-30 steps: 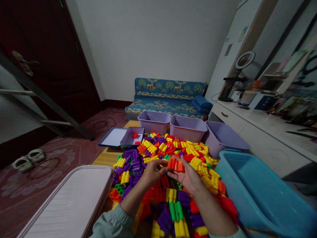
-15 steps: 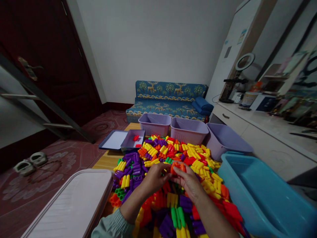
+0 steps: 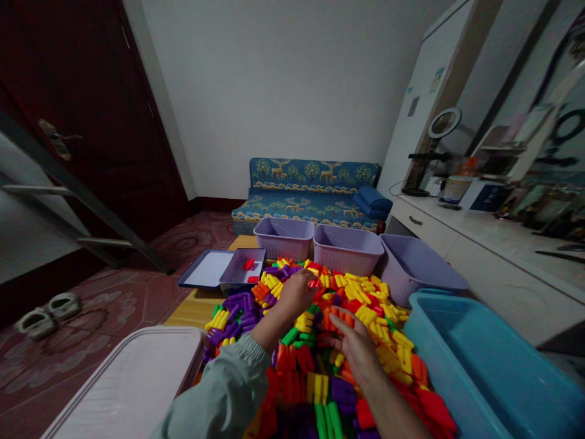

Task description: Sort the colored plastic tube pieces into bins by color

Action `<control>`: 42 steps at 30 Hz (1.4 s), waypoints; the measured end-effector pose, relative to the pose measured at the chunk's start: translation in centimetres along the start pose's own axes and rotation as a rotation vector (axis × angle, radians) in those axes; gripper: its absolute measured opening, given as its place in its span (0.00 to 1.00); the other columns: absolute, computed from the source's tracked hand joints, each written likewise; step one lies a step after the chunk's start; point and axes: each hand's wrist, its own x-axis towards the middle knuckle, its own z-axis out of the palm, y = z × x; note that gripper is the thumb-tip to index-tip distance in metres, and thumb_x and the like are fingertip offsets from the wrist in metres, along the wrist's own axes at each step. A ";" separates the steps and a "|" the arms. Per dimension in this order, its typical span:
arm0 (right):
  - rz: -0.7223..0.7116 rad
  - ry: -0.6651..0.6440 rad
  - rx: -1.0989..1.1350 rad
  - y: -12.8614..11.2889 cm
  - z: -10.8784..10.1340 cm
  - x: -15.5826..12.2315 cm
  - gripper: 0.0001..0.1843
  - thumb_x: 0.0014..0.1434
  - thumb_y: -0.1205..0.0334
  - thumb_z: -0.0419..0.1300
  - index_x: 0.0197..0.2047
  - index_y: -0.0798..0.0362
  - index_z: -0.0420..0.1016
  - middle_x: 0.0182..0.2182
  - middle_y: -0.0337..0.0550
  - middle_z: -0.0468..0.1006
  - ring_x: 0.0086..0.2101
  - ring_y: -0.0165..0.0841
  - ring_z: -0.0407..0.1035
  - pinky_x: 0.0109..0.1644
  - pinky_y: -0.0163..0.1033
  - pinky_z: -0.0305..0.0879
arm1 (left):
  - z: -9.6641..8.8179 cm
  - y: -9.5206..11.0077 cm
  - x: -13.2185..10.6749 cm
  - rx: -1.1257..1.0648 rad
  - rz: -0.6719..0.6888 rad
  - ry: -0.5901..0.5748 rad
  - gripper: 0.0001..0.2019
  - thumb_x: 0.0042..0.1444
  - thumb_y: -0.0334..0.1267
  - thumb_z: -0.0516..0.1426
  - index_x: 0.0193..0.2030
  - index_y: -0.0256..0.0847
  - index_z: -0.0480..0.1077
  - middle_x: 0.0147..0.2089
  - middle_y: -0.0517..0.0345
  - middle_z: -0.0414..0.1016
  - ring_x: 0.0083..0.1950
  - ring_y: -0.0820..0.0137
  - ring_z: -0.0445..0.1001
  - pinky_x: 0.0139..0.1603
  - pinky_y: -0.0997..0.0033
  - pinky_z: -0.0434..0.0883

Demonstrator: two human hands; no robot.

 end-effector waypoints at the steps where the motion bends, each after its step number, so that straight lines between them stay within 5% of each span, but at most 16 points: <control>1: -0.011 0.015 0.008 -0.1 -0.2 0.0 0.28 0.39 0.55 0.72 0.43 0.52 0.69 0.31 0.39 0.78 0.32 0.37 0.75 0.29 0.38 0.72 | 0.3 0.0 1.3 0.079 0.010 -0.013 0.14 0.53 0.30 0.55 0.45 0.38 0.75 0.58 0.47 0.69 0.45 0.65 0.76 0.48 0.67 0.71; 7: -0.027 0.051 0.052 -0.6 -1.2 0.0 0.30 0.39 0.54 0.72 0.44 0.54 0.69 0.33 0.42 0.78 0.34 0.39 0.75 0.30 0.40 0.74 | 2.1 -0.3 8.4 0.437 0.114 -0.112 0.14 0.53 0.28 0.54 0.45 0.38 0.73 0.72 0.50 0.44 0.53 0.61 0.73 0.51 0.62 0.72; 13: -0.022 0.116 0.071 -0.8 -1.9 0.1 0.30 0.35 0.54 0.73 0.42 0.54 0.70 0.38 0.43 0.77 0.37 0.40 0.74 0.29 0.42 0.74 | 3.6 -0.8 11.9 0.484 0.161 -0.187 0.17 0.51 0.28 0.55 0.48 0.39 0.72 0.70 0.50 0.51 0.53 0.59 0.72 0.53 0.61 0.72; 27: -0.037 0.102 0.107 -1.8 -2.2 0.9 0.30 0.38 0.54 0.72 0.43 0.54 0.69 0.34 0.42 0.79 0.32 0.37 0.76 0.29 0.38 0.73 | 5.4 -1.5 9.3 0.335 0.224 -0.078 0.16 0.54 0.28 0.51 0.49 0.37 0.69 0.56 0.48 0.64 0.54 0.64 0.68 0.58 0.66 0.67; 42: -0.046 0.077 0.176 -3.3 -1.6 1.8 0.28 0.36 0.58 0.74 0.41 0.54 0.70 0.30 0.40 0.79 0.32 0.38 0.76 0.29 0.36 0.73 | 5.8 -2.1 7.4 0.268 0.242 -0.088 0.20 0.50 0.25 0.50 0.51 0.38 0.67 0.58 0.49 0.62 0.59 0.65 0.64 0.60 0.66 0.65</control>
